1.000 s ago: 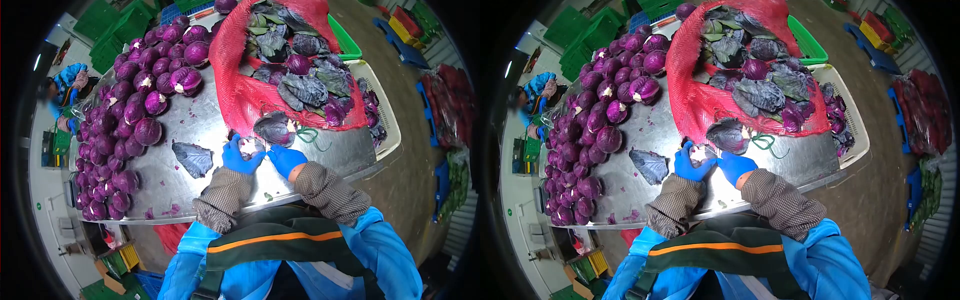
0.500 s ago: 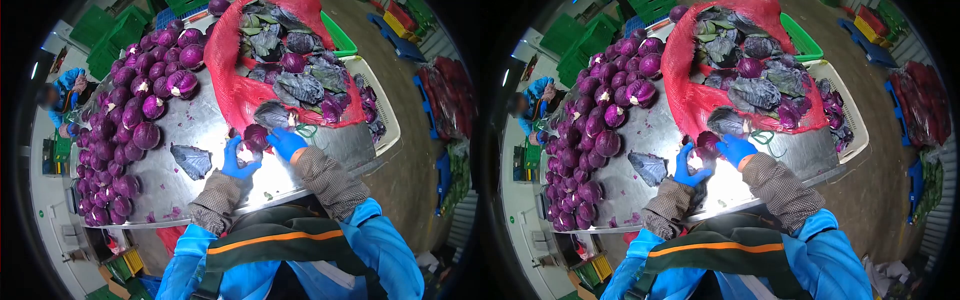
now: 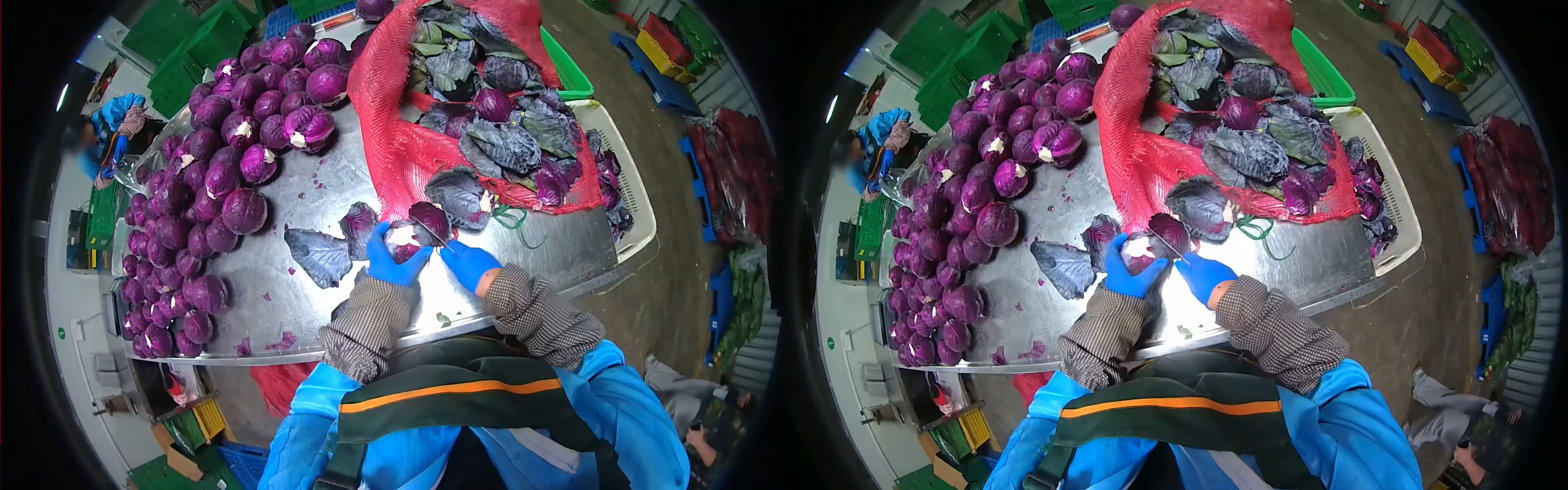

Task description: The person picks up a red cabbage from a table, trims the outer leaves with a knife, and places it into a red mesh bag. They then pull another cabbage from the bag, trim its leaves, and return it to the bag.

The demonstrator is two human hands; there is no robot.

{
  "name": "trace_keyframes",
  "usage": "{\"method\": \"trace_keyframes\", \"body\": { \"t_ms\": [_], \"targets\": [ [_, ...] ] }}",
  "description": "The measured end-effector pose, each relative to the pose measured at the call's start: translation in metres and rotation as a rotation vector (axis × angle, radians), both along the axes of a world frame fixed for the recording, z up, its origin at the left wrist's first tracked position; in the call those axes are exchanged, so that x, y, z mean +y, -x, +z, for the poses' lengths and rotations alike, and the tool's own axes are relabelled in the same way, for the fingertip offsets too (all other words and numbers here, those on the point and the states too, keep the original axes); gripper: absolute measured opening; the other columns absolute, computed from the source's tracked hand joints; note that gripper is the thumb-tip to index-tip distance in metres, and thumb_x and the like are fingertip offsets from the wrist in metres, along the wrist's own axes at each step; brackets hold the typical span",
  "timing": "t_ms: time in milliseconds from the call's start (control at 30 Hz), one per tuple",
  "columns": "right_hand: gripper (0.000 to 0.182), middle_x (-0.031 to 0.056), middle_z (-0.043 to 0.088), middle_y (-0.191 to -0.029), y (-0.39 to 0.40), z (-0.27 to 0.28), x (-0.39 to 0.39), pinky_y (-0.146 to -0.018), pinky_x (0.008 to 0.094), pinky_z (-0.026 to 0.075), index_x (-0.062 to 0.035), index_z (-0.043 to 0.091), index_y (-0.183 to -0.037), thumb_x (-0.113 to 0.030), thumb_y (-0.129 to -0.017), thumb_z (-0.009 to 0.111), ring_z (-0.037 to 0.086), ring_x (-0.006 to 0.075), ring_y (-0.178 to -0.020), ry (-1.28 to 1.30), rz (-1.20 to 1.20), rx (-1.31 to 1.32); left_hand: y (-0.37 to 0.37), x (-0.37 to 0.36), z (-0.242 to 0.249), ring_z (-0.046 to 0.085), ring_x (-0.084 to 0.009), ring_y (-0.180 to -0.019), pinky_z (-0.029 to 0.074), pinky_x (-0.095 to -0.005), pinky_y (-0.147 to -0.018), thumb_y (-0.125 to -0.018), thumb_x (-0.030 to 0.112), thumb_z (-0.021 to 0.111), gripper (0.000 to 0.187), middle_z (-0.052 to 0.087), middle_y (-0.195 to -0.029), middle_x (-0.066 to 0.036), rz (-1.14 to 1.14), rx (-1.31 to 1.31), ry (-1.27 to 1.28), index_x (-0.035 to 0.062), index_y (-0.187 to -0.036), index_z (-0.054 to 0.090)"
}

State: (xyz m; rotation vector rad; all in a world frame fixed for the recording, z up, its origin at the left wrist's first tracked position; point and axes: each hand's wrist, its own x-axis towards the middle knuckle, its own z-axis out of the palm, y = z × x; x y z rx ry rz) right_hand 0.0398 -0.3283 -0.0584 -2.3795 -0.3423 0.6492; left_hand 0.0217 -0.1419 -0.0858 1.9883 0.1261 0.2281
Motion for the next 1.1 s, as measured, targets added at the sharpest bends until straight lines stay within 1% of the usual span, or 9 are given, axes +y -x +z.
{"method": "trace_keyframes", "body": {
  "t_ms": [33,67,167,200,367,567,800,900,1100],
  "targets": [
    [0.039,0.0230,0.061,-0.092,0.000,0.013,-0.002,-0.073,0.0481,0.046,-0.0119,0.049,-0.113,-0.040,-0.092,0.033,0.059,0.0408,-0.083,0.049,-0.014,-0.049,-0.004,0.002,-0.007,0.051,-0.0268,-0.103,0.044,-0.0362,-0.086,-0.054,0.031,0.085,0.093,0.047,-0.111,-0.019,-0.035,-0.037,-0.120,-0.0057,-0.122,0.032],
    [0.029,0.0198,0.062,-0.083,0.000,0.025,-0.002,-0.066,0.0474,0.048,-0.0093,0.051,-0.103,-0.032,-0.091,0.036,0.060,0.0395,-0.075,0.034,-0.016,-0.160,-0.008,-0.001,-0.013,0.055,-0.0303,-0.091,0.046,-0.0391,-0.078,-0.047,0.039,0.086,0.094,0.049,-0.103,-0.020,0.019,-0.164,-0.183,-0.0006,-0.119,0.039],
    [0.023,0.0177,0.062,-0.076,-0.002,0.040,-0.001,-0.060,0.0455,0.049,-0.0066,0.052,-0.094,-0.026,-0.088,0.042,0.062,0.0355,-0.070,0.114,0.056,-0.290,-0.015,-0.012,0.004,0.055,-0.0328,-0.091,0.047,-0.0418,-0.077,-0.047,0.040,0.086,0.094,0.049,-0.103,-0.021,0.096,-0.073,-0.266,0.0013,-0.119,0.039],
    [0.021,0.0172,0.062,-0.075,-0.001,0.038,0.000,-0.058,0.0450,0.049,-0.0063,0.052,-0.092,-0.024,-0.087,0.043,0.063,0.0342,-0.068,0.149,0.056,-0.311,-0.018,-0.011,0.010,0.054,-0.0348,-0.092,0.047,-0.0429,-0.076,-0.046,0.043,0.085,0.096,0.049,-0.103,-0.023,0.075,0.045,-0.266,0.0018,-0.120,0.039],
    [0.015,0.0162,0.062,-0.074,0.001,0.019,0.007,-0.051,0.0432,0.050,-0.0055,0.053,-0.088,-0.018,-0.085,0.045,0.064,0.0309,-0.065,0.240,0.032,-0.350,-0.025,-0.011,0.008,0.053,-0.0376,-0.094,0.046,-0.0441,-0.079,-0.048,0.047,0.083,0.098,0.046,-0.105,-0.027,0.027,0.135,-0.385,-0.0011,-0.120,0.038],
    [0.015,0.0179,0.062,-0.079,-0.023,0.003,0.011,-0.056,0.0438,0.051,-0.0052,0.054,-0.090,-0.016,-0.084,0.045,0.064,0.0333,-0.071,0.297,-0.018,-0.313,-0.027,-0.019,0.014,0.051,-0.0403,-0.097,0.045,-0.0449,-0.082,-0.050,0.048,0.081,0.099,0.043,-0.109,-0.029,0.075,0.217,-0.371,-0.0036,-0.122,0.037],
    [0.024,0.0187,0.063,-0.086,-0.022,0.034,0.011,-0.067,0.0454,0.049,-0.0039,0.056,-0.092,-0.023,-0.086,0.043,0.062,0.0369,-0.078,0.205,0.022,-0.185,-0.026,-0.014,0.018,0.050,-0.0417,-0.101,0.044,-0.0459,-0.084,-0.050,0.049,0.081,0.103,0.041,-0.111,-0.031,0.003,0.241,-0.427,-0.0042,-0.125,0.033],
    [0.023,0.0189,0.063,-0.086,-0.013,0.045,0.011,-0.064,0.0448,0.049,-0.0041,0.056,-0.091,-0.023,-0.086,0.044,0.063,0.0354,-0.077,0.242,0.016,-0.216,-0.026,-0.013,0.013,0.047,-0.0397,-0.104,0.041,-0.0447,-0.088,-0.051,0.047,0.079,0.099,0.042,-0.112,-0.029,0.017,0.228,-0.357,-0.0044,-0.123,0.035],
    [0.021,0.0155,0.064,-0.082,-0.012,0.016,0.010,-0.062,0.0433,0.050,-0.0043,0.056,-0.093,-0.020,-0.085,0.046,0.064,0.0325,-0.076,0.302,-0.014,-0.266,-0.025,-0.017,0.013,0.050,-0.0427,-0.096,0.045,-0.0465,-0.081,-0.052,0.045,0.081,0.102,0.041,-0.107,-0.032,0.024,0.180,-0.419,-0.0058,-0.124,0.031]
  ]
}}
